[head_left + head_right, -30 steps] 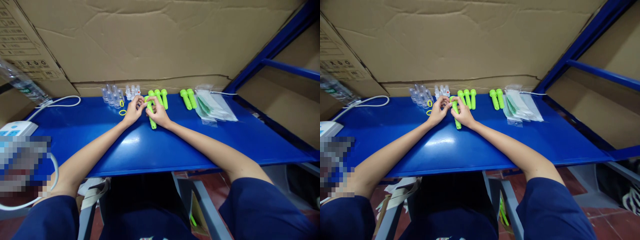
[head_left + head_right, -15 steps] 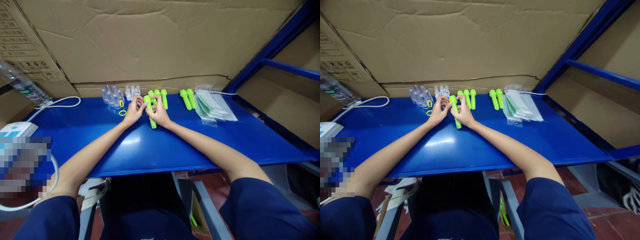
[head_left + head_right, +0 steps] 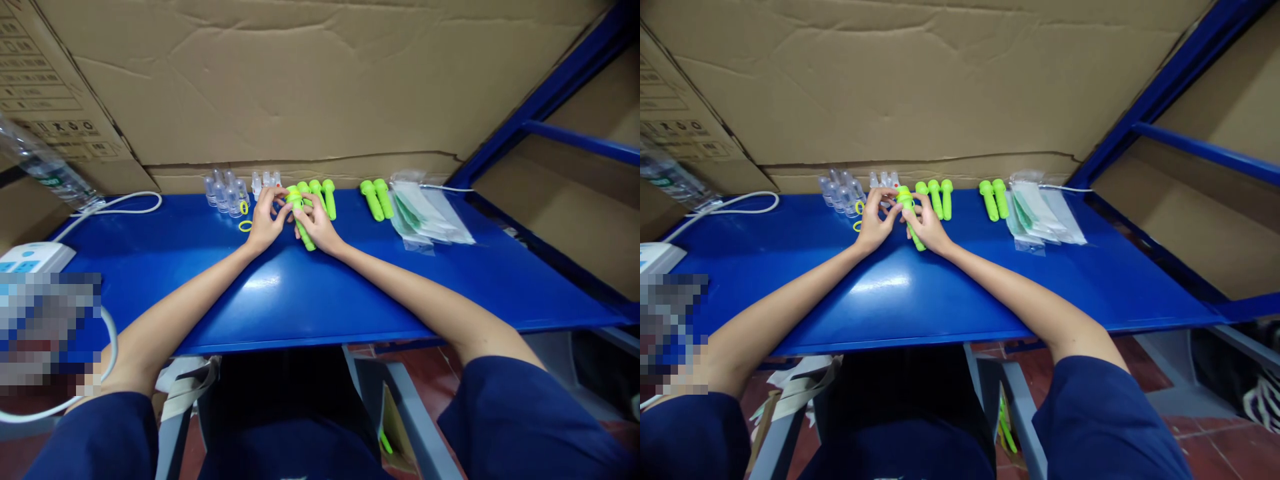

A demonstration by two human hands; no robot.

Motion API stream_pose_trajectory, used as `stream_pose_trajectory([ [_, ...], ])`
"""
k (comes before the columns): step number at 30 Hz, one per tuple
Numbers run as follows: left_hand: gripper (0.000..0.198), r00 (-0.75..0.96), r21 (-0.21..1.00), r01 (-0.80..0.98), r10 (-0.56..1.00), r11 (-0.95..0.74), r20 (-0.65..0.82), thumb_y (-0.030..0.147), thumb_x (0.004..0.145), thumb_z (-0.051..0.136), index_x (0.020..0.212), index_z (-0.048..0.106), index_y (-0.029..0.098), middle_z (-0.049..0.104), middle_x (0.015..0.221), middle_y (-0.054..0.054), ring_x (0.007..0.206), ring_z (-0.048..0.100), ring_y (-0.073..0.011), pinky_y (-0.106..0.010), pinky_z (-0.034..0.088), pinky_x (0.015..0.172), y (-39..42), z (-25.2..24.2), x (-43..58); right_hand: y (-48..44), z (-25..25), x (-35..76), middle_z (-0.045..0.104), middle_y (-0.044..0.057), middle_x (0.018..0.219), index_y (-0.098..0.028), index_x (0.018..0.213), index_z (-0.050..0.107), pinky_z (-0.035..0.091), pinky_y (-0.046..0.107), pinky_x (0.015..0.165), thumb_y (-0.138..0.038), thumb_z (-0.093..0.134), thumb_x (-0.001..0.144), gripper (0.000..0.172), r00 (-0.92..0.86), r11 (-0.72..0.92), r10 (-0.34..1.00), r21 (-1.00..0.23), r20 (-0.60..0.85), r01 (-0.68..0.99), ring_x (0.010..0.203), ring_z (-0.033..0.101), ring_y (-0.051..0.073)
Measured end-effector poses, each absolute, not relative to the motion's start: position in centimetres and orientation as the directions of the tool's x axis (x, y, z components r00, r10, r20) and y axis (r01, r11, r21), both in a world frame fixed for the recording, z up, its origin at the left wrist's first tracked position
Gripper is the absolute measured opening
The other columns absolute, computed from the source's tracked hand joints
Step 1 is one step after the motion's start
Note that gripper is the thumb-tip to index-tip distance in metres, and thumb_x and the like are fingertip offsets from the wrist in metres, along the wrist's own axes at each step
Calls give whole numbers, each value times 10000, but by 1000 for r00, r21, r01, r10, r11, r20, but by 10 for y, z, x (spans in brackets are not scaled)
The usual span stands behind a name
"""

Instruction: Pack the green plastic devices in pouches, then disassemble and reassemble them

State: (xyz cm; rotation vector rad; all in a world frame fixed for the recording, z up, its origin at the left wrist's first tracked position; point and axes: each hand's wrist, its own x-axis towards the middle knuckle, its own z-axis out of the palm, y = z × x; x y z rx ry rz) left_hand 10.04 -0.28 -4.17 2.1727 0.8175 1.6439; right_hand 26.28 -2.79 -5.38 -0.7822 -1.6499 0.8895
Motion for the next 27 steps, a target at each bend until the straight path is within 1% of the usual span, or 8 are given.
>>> stream_pose_trajectory([
  [3,541,188,571,252,619,-781,763,707,918,542,1101,568,198,632,1074,-86,863,643,-159,-264,487,694,-2,-43,100,-37,-51,260,651,-8,886,-291,1327,257,558,286,452,-497,643,932,590,-197,553,829,-817,523,162,456,577,110],
  [6,518,188,574,235,616,-784,765,686,917,574,1077,577,194,642,1047,-75,844,644,-152,-252,480,673,0,-44,100,-44,-47,259,621,-24,810,-290,1306,283,561,287,447,-415,638,938,527,-203,569,821,-793,533,218,445,570,116],
  [9,494,185,553,220,591,-803,785,669,913,601,1035,593,191,646,999,-59,813,643,-144,-238,472,626,1,-42,99,-45,-46,260,573,-43,751,-282,1279,305,552,271,447,-403,600,959,452,-220,570,820,-785,528,242,445,561,113],
  [14,421,244,463,244,516,-852,821,597,952,594,874,606,183,635,938,-53,796,628,-147,-253,488,619,-4,-39,100,-41,-48,262,528,-53,727,-275,1291,296,528,252,441,-430,556,986,430,-234,585,811,-765,537,270,442,542,103],
  [16,404,233,464,247,517,-851,823,593,944,609,913,601,191,637,949,-53,787,632,-150,-260,488,613,-4,-40,101,-40,-48,261,528,-52,734,-278,1314,288,529,253,445,-431,540,995,435,-239,592,806,-755,542,282,445,543,103],
  [20,422,188,485,267,539,-833,821,609,944,598,1076,573,209,643,1028,-67,830,654,-163,-279,495,650,-2,-43,100,-43,-46,260,538,-59,717,-273,1328,306,554,267,471,-375,549,983,434,-239,589,808,-755,539,288,456,565,111],
  [24,391,180,486,283,543,-827,820,583,950,609,1023,592,199,659,1002,-58,835,655,-153,-262,486,654,-2,-43,99,-45,-44,261,527,-72,668,-253,1313,341,565,284,469,-324,561,963,420,-232,567,823,-775,518,281,439,573,124],
  [27,320,182,505,269,558,-820,810,501,944,661,960,623,184,684,950,-43,797,650,-134,-243,477,635,-5,-40,100,-45,-44,262,500,-89,632,-251,1289,350,544,274,437,-311,574,952,409,-234,556,830,-788,506,265,417,562,122],
])
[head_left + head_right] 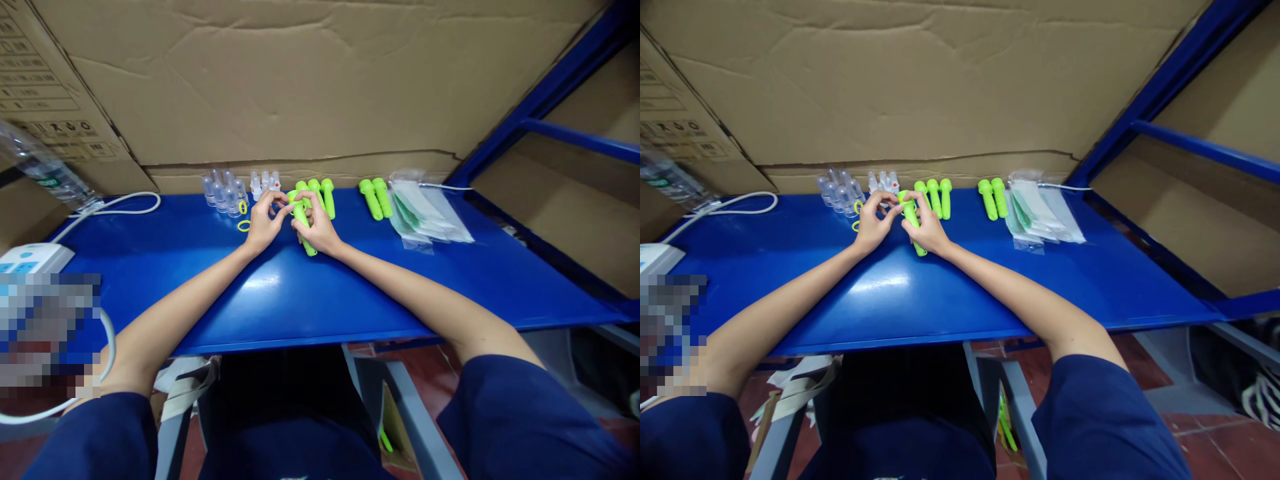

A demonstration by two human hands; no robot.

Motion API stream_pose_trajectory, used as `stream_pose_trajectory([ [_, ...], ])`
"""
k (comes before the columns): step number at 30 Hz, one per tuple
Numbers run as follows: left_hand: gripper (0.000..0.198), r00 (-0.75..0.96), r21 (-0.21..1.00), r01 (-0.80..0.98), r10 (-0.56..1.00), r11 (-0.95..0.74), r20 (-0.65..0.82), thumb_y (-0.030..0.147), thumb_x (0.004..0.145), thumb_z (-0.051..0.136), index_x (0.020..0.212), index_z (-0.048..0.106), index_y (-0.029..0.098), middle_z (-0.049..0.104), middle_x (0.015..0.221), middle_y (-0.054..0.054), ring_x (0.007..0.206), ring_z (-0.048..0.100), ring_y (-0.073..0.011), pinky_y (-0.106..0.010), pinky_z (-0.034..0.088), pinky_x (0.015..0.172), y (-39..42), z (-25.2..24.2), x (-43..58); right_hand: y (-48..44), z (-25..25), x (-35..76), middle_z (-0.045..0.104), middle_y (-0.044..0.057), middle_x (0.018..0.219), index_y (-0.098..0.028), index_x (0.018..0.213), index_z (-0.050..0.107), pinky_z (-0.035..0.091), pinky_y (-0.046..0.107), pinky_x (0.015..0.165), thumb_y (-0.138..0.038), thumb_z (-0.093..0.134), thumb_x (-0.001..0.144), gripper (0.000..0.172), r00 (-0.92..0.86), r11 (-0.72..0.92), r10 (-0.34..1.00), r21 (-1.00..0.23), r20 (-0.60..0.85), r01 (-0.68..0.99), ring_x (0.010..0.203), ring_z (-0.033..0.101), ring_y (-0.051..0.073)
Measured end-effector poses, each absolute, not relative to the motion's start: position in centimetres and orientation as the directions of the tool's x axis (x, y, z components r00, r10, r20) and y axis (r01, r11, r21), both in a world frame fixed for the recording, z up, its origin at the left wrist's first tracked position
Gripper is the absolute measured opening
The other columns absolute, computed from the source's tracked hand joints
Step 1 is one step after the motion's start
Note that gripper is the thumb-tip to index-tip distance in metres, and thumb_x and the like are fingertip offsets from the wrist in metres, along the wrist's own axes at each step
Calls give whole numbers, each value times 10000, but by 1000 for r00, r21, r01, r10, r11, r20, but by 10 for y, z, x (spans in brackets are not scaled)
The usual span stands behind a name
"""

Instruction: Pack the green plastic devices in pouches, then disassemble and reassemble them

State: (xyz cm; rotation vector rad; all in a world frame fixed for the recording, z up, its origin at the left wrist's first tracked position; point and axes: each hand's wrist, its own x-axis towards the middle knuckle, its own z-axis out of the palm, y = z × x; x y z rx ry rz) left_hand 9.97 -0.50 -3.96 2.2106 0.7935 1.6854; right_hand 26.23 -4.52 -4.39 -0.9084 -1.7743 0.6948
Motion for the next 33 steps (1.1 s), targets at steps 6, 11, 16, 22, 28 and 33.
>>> stream_pose_trajectory([
  [6,175,186,502,255,551,-827,813,349,958,663,911,652,180,699,868,-24,773,651,-119,-226,465,631,-8,-38,102,-44,-46,262,487,-91,642,-262,1247,339,495,228,402,-321,571,962,373,-233,575,817,-772,527,270,409,542,98],
  [11,252,129,516,268,561,-814,818,412,926,703,985,621,181,696,953,-38,780,661,-120,-225,459,612,-5,-41,102,-42,-47,260,515,-60,699,-278,1346,283,526,252,424,-358,543,991,448,-234,589,808,-756,541,285,434,554,110],
  [16,199,146,479,264,526,-837,838,381,953,672,982,647,185,715,947,-37,798,666,-124,-233,462,633,-7,-39,101,-42,-49,262,544,-43,717,-279,1360,259,525,270,407,-351,532,989,466,-226,561,826,-790,516,246,431,557,123],
  [22,125,178,406,256,456,-877,872,294,961,659,906,670,182,724,920,-32,779,657,-119,-234,465,637,-14,-35,100,-44,-50,264,569,-32,742,-285,1365,250,527,267,421,-289,533,966,490,-217,557,830,-785,513,272,442,563,128],
  [28,215,157,477,262,525,-839,836,388,956,675,1023,630,189,727,900,-23,771,673,-119,-234,469,627,-13,-38,103,-46,-47,263,555,-20,759,-269,1359,295,538,275,463,-382,489,1004,420,-241,586,810,-743,534,323,456,558,118],
  [33,341,152,550,247,592,-798,791,505,941,667,1082,624,198,730,933,-42,828,690,-142,-246,481,641,-11,-39,103,-46,-45,262,563,-14,764,-277,1325,361,551,286,479,-426,541,976,420,-236,564,825,-770,513,298,473,560,122],
])
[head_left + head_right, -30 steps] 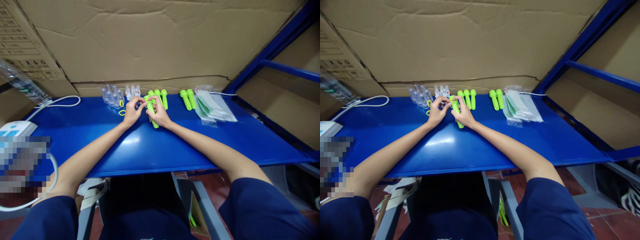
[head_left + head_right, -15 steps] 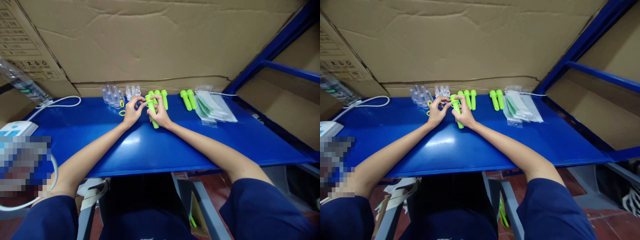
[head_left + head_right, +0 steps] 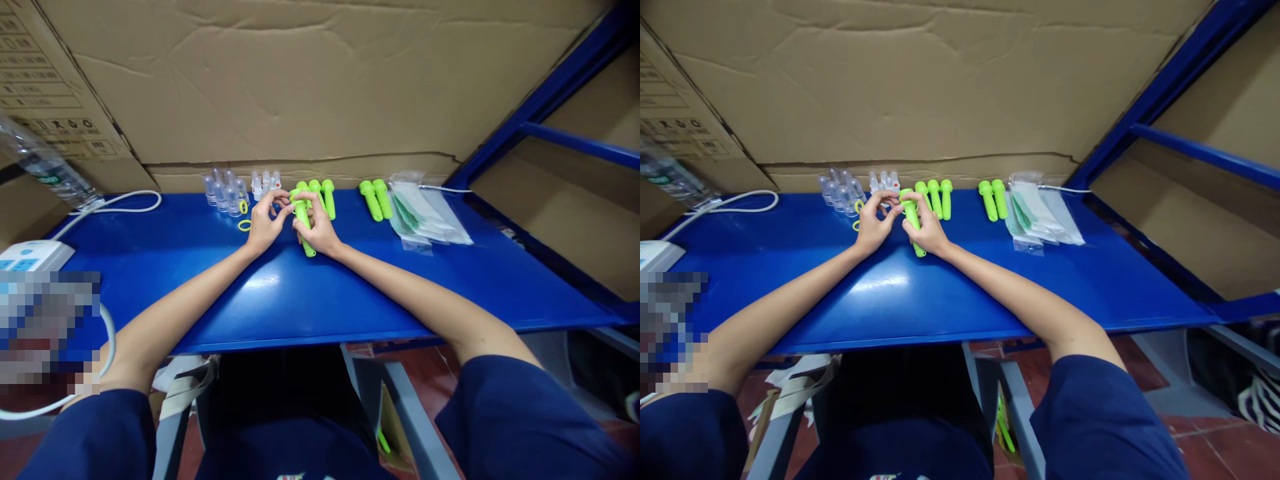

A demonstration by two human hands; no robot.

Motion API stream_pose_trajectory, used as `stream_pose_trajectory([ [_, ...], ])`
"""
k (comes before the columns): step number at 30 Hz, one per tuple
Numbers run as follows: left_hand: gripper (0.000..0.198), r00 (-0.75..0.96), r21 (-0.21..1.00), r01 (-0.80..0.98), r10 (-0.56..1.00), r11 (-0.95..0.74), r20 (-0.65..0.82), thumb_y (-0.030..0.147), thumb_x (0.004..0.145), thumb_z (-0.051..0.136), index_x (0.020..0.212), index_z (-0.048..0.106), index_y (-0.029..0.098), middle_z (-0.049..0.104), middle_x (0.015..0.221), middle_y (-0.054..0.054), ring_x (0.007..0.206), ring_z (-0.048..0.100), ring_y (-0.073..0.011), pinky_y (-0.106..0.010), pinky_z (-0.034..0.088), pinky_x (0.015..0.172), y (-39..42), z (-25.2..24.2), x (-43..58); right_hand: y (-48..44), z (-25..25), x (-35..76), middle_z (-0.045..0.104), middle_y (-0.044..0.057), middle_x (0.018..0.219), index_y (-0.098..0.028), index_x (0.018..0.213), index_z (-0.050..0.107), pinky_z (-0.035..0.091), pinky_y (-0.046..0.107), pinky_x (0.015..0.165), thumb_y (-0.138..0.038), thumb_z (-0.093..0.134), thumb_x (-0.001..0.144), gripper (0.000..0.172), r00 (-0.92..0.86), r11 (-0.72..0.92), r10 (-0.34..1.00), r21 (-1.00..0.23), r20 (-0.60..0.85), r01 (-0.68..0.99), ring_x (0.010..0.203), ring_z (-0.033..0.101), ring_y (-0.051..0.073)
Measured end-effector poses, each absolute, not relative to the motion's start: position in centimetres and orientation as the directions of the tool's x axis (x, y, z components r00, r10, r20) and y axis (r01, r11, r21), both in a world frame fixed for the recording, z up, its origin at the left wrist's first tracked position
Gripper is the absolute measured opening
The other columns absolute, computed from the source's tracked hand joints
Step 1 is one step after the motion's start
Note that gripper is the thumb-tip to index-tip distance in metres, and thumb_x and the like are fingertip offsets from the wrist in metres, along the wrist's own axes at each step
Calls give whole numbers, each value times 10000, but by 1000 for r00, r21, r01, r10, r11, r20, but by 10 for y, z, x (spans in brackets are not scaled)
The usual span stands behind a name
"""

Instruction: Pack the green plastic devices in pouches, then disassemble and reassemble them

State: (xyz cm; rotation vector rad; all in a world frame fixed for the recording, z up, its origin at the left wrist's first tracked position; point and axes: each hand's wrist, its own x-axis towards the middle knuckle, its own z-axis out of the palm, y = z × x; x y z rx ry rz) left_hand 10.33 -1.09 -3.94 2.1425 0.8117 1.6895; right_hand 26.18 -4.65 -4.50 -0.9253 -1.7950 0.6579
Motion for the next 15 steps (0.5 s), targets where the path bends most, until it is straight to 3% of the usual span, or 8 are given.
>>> stream_pose_trajectory([
  [8,295,144,542,305,600,-783,787,482,942,668,1010,653,196,731,949,-47,828,677,-146,-259,479,670,-11,-38,102,-47,-44,263,583,-13,785,-266,1315,397,569,289,510,-322,542,949,397,-237,578,815,-766,529,280,474,568,120],
  [15,272,189,515,285,574,-808,797,454,967,634,937,658,185,726,919,-49,791,659,-139,-258,472,649,-10,-39,102,-47,-46,264,576,-30,721,-260,1271,397,538,270,463,-336,556,949,367,-239,569,822,-763,517,308,466,573,126],
])
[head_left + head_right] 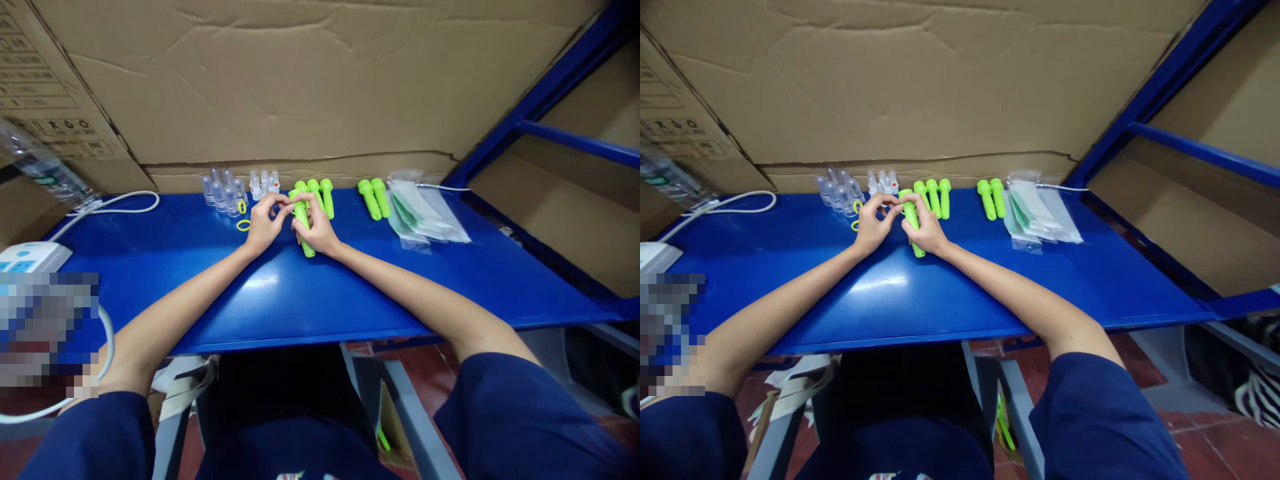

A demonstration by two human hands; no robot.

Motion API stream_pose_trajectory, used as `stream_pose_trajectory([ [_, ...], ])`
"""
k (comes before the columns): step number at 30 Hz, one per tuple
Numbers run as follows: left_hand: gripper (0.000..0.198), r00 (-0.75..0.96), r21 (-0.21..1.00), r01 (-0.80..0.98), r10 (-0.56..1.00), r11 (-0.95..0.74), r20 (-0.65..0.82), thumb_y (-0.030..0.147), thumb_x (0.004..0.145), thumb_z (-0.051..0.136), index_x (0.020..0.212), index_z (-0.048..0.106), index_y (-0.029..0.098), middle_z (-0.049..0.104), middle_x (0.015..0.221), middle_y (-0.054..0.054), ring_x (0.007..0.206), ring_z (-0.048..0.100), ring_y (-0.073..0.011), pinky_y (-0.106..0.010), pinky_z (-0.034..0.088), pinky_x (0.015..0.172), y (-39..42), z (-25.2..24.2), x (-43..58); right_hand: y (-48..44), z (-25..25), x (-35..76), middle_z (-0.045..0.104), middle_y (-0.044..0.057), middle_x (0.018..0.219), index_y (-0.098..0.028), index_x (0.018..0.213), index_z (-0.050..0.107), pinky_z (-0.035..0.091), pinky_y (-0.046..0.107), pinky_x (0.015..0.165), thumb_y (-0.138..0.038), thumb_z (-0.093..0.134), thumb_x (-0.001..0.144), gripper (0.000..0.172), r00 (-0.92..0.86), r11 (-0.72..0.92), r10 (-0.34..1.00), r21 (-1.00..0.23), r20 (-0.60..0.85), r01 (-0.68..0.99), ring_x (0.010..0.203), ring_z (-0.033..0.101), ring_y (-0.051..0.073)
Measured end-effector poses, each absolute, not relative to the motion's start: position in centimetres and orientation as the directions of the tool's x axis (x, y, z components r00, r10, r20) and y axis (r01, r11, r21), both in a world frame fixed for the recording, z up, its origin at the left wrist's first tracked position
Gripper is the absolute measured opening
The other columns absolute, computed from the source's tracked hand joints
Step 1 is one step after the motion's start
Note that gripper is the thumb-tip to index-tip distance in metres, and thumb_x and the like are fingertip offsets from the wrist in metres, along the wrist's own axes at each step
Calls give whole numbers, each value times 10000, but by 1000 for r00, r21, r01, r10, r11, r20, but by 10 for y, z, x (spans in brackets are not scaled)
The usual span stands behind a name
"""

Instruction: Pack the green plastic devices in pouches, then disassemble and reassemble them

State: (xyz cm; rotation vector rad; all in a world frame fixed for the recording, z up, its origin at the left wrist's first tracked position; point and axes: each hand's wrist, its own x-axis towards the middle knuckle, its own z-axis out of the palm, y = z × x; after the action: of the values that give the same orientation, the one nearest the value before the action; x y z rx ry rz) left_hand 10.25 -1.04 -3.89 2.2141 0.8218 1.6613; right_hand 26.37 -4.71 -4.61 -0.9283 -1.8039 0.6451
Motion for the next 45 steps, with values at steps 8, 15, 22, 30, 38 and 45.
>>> stream_pose_trajectory([
  [8,361,137,528,289,581,-798,802,548,938,648,1012,635,195,701,1006,-59,760,651,-127,-248,461,610,-9,-39,102,-47,-44,261,567,-36,731,-272,1338,371,523,261,448,-347,551,954,430,-240,576,817,-766,525,284,457,568,117],
  [15,289,184,534,279,590,-798,786,478,933,674,973,655,193,710,976,-49,774,651,-137,-259,472,628,-9,-36,100,-49,-44,264,583,-37,711,-269,1263,398,521,270,445,-349,551,946,360,-247,553,832,-773,496,310,468,580,126],
  [22,336,224,515,263,571,-816,790,523,941,650,972,649,189,705,967,-53,780,645,-137,-255,473,631,-7,-34,98,-49,-46,265,597,-25,727,-264,1290,398,563,313,479,-327,545,943,382,-252,559,828,-770,501,308,465,592,136],
  [30,344,253,502,293,572,-814,780,537,950,632,973,639,194,698,962,-49,784,637,-141,-258,474,645,-5,-34,95,-47,-47,263,567,-53,704,-277,1318,325,517,260,419,-334,581,918,478,-222,548,835,-795,503,259,432,556,111],
  [38,332,239,508,285,573,-813,784,522,933,666,937,676,190,717,922,-43,776,643,-142,-262,470,645,-6,-33,94,-48,-46,264,567,-67,688,-260,1233,396,510,252,415,-334,548,940,339,-252,568,822,-771,511,289,426,561,101],
  [45,281,203,552,245,599,-797,775,474,891,731,900,731,193,753,885,-42,769,673,-145,-278,519,697,-4,-33,93,-49,-45,264,585,-67,693,-252,1238,398,498,233,393,-270,541,920,349,-257,577,813,-781,523,238,403,560,97],
])
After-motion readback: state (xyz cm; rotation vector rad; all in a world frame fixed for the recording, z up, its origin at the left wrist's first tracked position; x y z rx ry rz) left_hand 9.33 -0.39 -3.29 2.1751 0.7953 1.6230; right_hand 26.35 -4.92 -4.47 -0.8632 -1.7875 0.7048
